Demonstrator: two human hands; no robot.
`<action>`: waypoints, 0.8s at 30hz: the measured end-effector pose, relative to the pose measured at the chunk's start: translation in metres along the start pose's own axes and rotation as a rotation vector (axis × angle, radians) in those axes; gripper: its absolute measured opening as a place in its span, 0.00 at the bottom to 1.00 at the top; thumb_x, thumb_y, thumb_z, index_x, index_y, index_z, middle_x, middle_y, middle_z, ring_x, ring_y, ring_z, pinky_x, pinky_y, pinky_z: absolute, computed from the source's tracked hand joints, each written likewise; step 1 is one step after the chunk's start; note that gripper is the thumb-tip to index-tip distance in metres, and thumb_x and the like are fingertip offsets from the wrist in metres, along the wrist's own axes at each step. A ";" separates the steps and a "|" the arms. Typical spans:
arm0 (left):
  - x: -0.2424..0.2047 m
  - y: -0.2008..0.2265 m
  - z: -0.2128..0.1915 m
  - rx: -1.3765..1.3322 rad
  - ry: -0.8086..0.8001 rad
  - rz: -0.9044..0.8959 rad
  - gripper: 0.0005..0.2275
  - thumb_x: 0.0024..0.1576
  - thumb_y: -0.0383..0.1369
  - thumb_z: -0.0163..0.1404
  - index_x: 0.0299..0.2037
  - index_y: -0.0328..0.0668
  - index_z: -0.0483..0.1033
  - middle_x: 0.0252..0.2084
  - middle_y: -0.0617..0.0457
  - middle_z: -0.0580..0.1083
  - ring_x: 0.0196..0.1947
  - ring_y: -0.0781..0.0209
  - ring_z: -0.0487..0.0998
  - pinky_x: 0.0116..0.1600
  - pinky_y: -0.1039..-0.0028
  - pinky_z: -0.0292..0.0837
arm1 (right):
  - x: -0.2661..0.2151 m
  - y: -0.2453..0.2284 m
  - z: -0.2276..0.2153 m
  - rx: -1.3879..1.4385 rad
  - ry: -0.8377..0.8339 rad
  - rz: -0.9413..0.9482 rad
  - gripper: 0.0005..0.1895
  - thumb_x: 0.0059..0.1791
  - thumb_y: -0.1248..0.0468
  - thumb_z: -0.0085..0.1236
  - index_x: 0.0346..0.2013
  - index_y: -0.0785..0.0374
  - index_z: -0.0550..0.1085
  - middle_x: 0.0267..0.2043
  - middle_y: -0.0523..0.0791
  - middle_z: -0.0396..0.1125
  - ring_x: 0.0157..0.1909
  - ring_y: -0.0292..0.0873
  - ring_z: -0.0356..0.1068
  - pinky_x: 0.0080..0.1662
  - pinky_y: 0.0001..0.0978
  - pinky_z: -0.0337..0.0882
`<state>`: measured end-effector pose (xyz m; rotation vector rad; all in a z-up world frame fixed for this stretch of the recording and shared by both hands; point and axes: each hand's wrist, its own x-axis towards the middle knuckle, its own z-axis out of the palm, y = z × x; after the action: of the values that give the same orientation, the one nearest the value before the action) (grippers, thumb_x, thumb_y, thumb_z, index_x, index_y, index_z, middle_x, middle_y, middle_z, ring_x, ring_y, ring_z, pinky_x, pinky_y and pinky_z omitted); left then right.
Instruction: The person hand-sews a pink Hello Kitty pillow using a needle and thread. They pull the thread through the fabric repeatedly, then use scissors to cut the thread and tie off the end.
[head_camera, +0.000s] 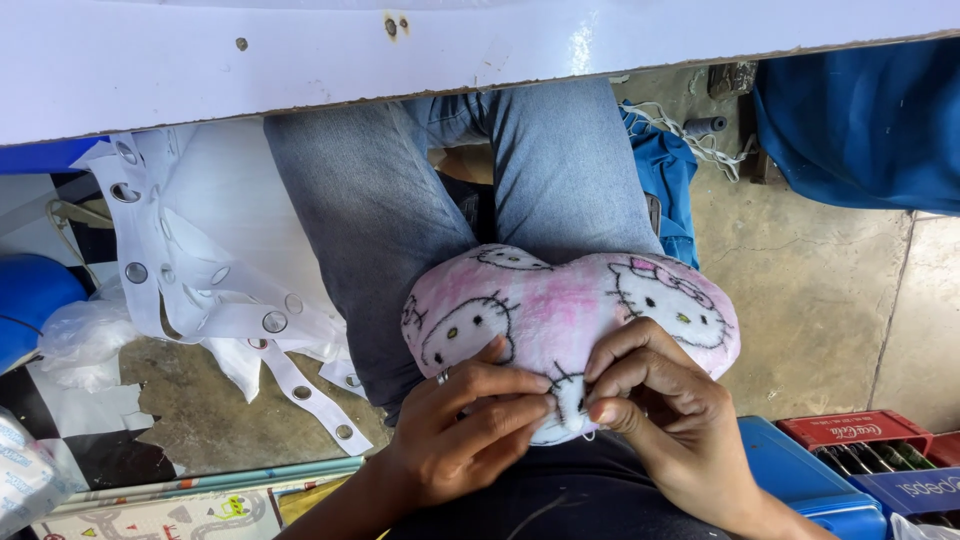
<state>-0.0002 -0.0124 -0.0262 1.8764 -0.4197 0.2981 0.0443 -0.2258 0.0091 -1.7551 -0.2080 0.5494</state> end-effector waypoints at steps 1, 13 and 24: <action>0.002 0.002 0.000 -0.059 -0.023 -0.064 0.04 0.59 0.25 0.57 0.41 0.32 0.80 0.43 0.43 0.78 0.42 0.55 0.84 0.66 0.58 0.76 | 0.000 0.000 0.001 0.003 0.011 -0.010 0.08 0.51 0.60 0.59 0.30 0.60 0.78 0.39 0.44 0.67 0.42 0.37 0.69 0.43 0.24 0.68; 0.024 0.023 -0.051 0.080 0.109 -0.100 0.04 0.58 0.24 0.51 0.37 0.28 0.76 0.38 0.39 0.81 0.39 0.55 0.86 0.61 0.56 0.86 | 0.001 0.008 0.004 0.060 0.119 -0.066 0.17 0.59 0.57 0.44 0.51 0.67 0.74 0.46 0.47 0.65 0.39 0.35 0.66 0.36 0.21 0.75; 0.077 0.061 -0.068 0.226 -0.202 0.160 0.04 0.62 0.28 0.53 0.40 0.35 0.75 0.49 0.46 0.78 0.50 0.51 0.86 0.68 0.48 0.75 | 0.016 -0.031 -0.005 -0.065 -0.024 -0.294 0.12 0.52 0.62 0.59 0.47 0.64 0.78 0.47 0.48 0.70 0.43 0.39 0.73 0.43 0.24 0.74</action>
<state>0.0439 0.0219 0.0794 2.1074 -0.6998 0.2730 0.0654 -0.2147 0.0358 -1.7419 -0.4969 0.3526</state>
